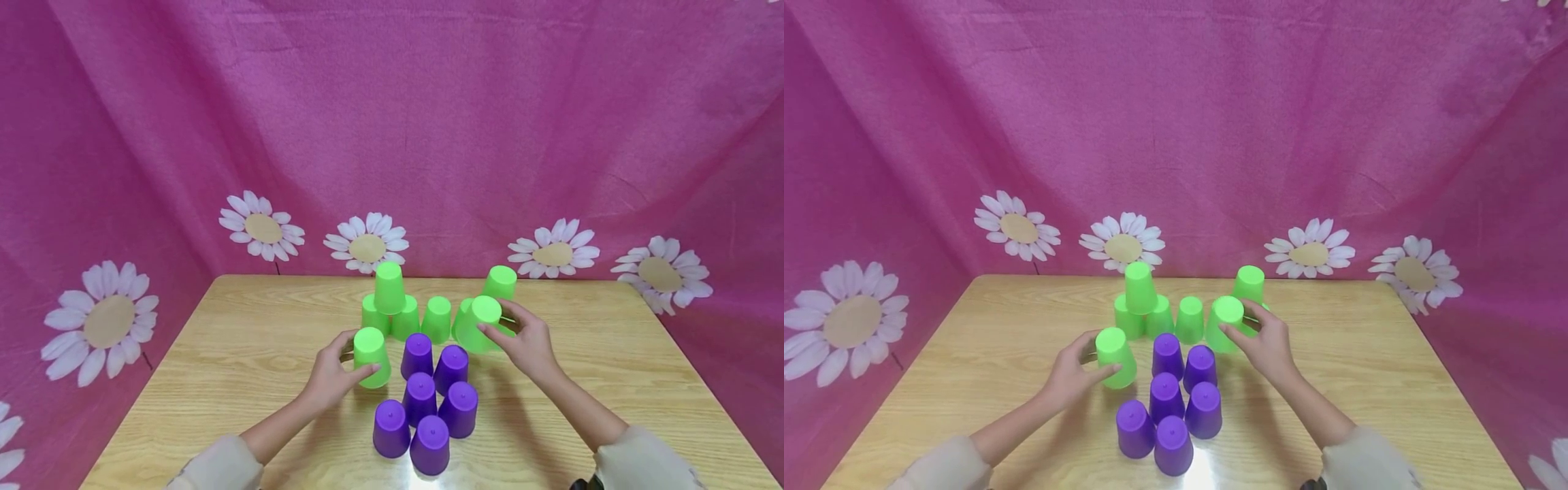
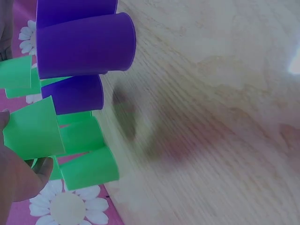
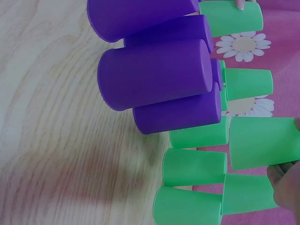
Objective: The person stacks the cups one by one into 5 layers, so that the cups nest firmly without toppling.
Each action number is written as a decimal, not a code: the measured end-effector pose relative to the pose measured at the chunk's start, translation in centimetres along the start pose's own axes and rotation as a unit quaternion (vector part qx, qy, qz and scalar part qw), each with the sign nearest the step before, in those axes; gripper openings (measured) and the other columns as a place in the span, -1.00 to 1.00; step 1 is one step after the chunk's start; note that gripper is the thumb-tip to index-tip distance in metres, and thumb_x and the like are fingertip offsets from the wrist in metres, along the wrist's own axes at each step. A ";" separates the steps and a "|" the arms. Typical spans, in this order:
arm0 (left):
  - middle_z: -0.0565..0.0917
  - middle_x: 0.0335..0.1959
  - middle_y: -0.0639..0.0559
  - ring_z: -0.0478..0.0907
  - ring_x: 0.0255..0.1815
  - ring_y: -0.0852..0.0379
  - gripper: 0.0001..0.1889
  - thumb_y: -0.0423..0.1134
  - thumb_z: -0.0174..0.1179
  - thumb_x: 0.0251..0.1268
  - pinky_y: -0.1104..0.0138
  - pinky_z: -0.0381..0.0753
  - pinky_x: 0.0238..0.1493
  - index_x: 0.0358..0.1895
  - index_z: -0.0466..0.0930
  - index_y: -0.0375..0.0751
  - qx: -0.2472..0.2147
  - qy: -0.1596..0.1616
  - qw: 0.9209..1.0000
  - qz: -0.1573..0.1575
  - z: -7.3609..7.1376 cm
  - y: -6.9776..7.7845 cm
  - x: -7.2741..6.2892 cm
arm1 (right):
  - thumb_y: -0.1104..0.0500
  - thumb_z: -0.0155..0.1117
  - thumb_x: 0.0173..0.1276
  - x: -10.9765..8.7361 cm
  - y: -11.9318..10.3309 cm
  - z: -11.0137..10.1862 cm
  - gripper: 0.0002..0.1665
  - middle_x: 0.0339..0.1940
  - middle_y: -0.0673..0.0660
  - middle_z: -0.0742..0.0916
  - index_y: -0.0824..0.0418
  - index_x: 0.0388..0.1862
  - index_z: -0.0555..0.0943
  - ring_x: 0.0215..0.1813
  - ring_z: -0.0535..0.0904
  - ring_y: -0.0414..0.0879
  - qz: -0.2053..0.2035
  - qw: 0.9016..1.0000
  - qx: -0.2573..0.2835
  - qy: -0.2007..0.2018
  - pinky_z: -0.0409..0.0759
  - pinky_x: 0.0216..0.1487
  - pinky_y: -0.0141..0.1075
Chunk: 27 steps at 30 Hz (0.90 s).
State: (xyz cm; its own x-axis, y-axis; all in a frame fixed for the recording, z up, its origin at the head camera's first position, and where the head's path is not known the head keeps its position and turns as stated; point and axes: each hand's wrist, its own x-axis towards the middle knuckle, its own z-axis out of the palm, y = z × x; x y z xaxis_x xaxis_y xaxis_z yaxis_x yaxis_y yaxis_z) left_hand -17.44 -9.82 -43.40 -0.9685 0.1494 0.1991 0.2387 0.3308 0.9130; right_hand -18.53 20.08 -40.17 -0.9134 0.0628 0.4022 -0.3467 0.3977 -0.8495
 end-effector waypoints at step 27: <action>0.57 0.02 -0.34 0.53 0.07 -0.23 -0.43 -0.40 0.39 -0.07 0.13 0.57 0.10 0.10 0.44 -0.46 -0.006 0.054 0.995 0.081 4.1 4.1 4.7 | 0.34 0.40 0.06 3.0 -0.3 3.0 -0.45 0.02 0.42 0.63 0.46 0.07 0.52 0.09 0.57 0.23 0.056 0.997 -0.042 0.032 0.55 0.13 -0.13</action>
State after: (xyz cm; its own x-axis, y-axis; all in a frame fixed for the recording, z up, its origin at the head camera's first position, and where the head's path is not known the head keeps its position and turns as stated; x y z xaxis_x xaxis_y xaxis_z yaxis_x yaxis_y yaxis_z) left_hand -20.76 -3.91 -40.19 -0.9194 0.0980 0.3810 0.3924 0.2993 0.8697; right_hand -21.84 17.45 -39.73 -0.9290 0.1687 0.3293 -0.2213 0.4599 -0.8599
